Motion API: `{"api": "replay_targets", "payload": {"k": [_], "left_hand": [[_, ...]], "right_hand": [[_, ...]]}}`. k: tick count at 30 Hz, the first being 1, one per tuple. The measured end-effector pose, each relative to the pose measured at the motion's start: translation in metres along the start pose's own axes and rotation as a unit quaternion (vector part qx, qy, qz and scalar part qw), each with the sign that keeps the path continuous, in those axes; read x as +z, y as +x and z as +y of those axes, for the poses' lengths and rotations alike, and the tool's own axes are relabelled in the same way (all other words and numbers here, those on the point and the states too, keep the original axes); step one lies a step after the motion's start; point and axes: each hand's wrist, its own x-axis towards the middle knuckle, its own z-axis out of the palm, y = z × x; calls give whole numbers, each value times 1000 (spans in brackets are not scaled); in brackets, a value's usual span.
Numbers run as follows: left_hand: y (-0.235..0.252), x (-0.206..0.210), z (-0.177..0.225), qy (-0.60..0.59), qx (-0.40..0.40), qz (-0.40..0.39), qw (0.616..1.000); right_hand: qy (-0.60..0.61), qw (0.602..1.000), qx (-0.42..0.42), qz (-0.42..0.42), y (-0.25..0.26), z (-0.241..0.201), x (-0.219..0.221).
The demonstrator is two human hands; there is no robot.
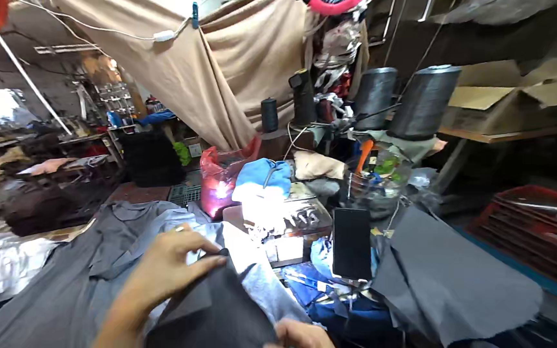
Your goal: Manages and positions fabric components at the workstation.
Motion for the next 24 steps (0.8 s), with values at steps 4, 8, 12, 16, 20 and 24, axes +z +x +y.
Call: {"api": "replay_targets", "payload": {"k": [4, 8, 12, 16, 20, 24], "left_hand": [[26, 89, -59, -56, -180, -101, 977], [30, 137, -76, -51, -257, -152, 953], [27, 147, -75, -49, -264, -138, 953], [27, 147, -70, -47, -247, -73, 965], [31, 159, -68, -27, -269, -62, 961], [26, 170, -65, -25, -248, -27, 968]], "right_hand": [[-72, 983, 158, 65, 23, 91, -14], [-156, 962, 212, 69, 33, 142, -22], [-126, 969, 166, 133, 43, 145, -11], [-189, 956, 97, 201, 49, 123, -5], [-142, 954, 106, 242, 63, 141, -11], [4, 973, 190, 129, 61, 135, -23]]}}
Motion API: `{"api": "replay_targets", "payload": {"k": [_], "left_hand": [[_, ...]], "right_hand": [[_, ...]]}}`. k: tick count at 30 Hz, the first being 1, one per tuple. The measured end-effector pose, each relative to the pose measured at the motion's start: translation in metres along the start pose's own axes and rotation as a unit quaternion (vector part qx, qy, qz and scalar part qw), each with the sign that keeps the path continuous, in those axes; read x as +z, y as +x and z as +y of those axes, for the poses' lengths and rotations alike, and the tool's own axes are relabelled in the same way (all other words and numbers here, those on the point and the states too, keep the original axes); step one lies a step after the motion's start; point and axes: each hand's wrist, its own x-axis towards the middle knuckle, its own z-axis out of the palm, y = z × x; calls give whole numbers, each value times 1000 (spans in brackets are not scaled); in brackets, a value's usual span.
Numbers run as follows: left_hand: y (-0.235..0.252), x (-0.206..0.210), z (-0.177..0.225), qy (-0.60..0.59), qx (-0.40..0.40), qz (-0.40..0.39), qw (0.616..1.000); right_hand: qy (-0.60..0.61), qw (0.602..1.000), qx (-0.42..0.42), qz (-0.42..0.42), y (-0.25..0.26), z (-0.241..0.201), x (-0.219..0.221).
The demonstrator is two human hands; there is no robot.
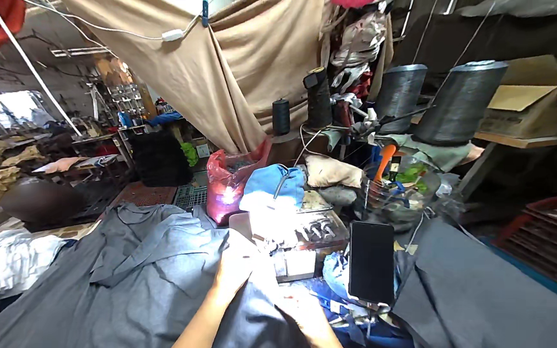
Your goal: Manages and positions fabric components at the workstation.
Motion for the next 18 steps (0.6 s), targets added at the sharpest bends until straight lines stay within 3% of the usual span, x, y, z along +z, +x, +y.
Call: {"api": "replay_targets", "payload": {"k": [4, 10, 18], "left_hand": [[-16, 4, -2, -45, 17, 13, 999], [-24, 13, 0, -7, 17, 22, 1000], [0, 8, 4, -4, -35, 9, 999]], "right_hand": [[-20, 997, 12, -67, -24, -3, -7], [-7, 998, 38, -55, -36, 0, -6], [14, 998, 41, -39, -15, -11, -4]]}}
